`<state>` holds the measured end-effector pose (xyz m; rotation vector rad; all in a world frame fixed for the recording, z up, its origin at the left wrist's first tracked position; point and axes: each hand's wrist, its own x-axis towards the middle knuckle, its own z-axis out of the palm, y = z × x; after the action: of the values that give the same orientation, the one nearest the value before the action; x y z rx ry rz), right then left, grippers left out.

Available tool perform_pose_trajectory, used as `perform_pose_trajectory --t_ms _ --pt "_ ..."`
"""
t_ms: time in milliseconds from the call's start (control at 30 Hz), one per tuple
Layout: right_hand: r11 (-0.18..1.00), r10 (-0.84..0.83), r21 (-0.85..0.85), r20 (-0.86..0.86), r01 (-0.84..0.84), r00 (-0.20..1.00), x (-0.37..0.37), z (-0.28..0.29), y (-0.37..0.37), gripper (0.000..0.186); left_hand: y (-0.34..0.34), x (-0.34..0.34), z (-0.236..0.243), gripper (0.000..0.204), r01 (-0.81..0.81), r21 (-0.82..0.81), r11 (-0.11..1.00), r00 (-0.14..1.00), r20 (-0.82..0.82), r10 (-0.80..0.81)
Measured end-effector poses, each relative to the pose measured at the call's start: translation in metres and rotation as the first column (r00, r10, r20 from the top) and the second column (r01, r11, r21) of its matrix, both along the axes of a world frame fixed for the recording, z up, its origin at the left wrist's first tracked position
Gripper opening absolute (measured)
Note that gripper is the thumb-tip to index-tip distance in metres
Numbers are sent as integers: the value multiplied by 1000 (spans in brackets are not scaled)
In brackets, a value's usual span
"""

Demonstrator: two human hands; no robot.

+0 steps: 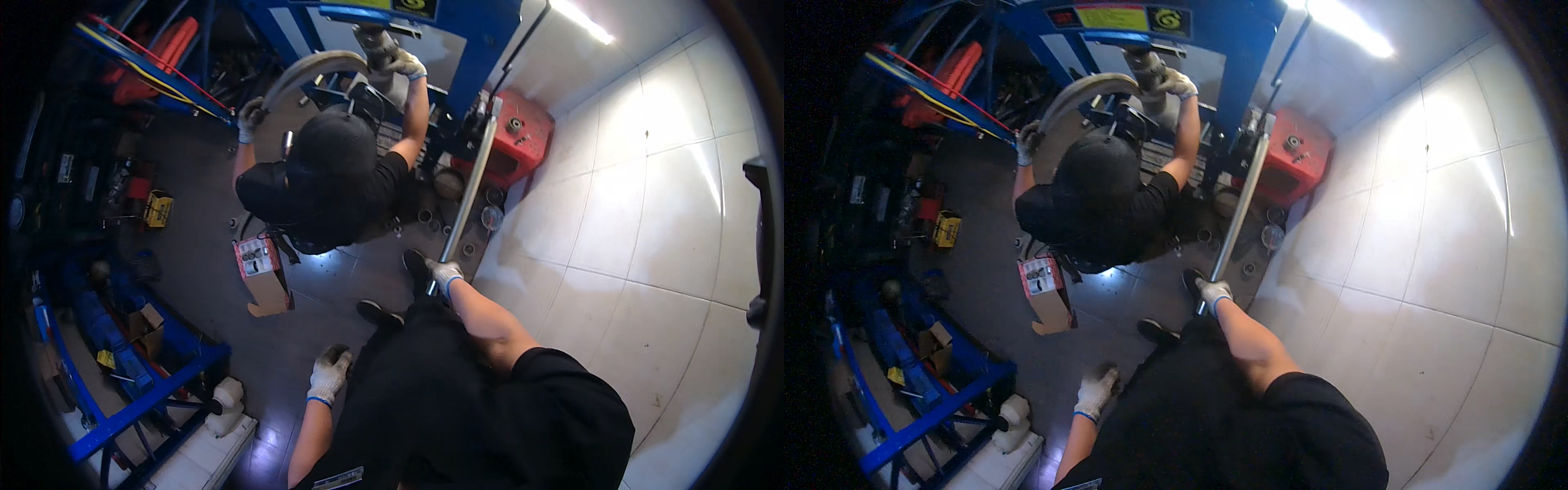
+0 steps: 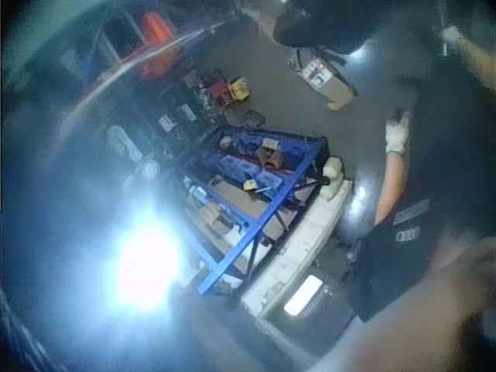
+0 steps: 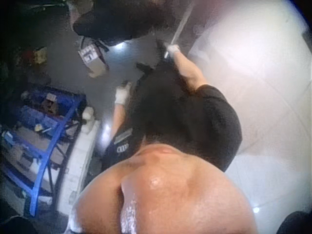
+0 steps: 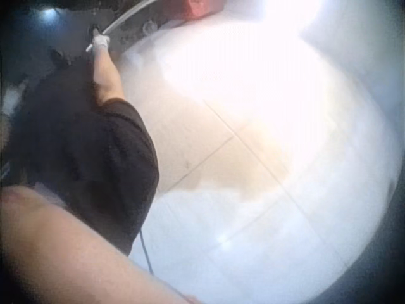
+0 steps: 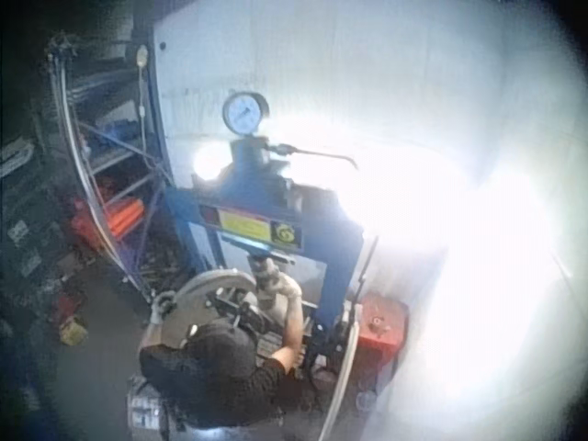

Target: The person operates a hydraulic press by pulling a long metal lever to apply pressure to a cylindrical metal part. The person repeatedly pulls the lever and then resets it while another person adjusts the part on the press.

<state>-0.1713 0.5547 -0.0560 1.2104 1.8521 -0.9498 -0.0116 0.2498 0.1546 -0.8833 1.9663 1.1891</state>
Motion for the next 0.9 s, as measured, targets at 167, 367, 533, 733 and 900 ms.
perform_pose_trajectory --t_ms 167,367,533,733,900 --pt "881 -380 -366 -171 300 909 -24 96 5 32 -17 17 -19 30 -104 -61 993 994 -45 102" --pt "178 -732 -979 -68 94 678 -84 296 57 14 -33 29 -53 37 21 -88 996 963 -265 -44" --pt "492 -691 -850 -251 187 678 -71 323 45 11 -31 21 -51 37 -14 -34 999 986 -168 8" --pt "888 -406 -387 -399 250 822 -20 249 1 22 -21 14 -14 38 19 -108 994 999 -34 -23" --pt "927 -314 -325 -402 186 860 9 169 4 50 -23 34 -29 39 115 -178 977 988 121 -94"
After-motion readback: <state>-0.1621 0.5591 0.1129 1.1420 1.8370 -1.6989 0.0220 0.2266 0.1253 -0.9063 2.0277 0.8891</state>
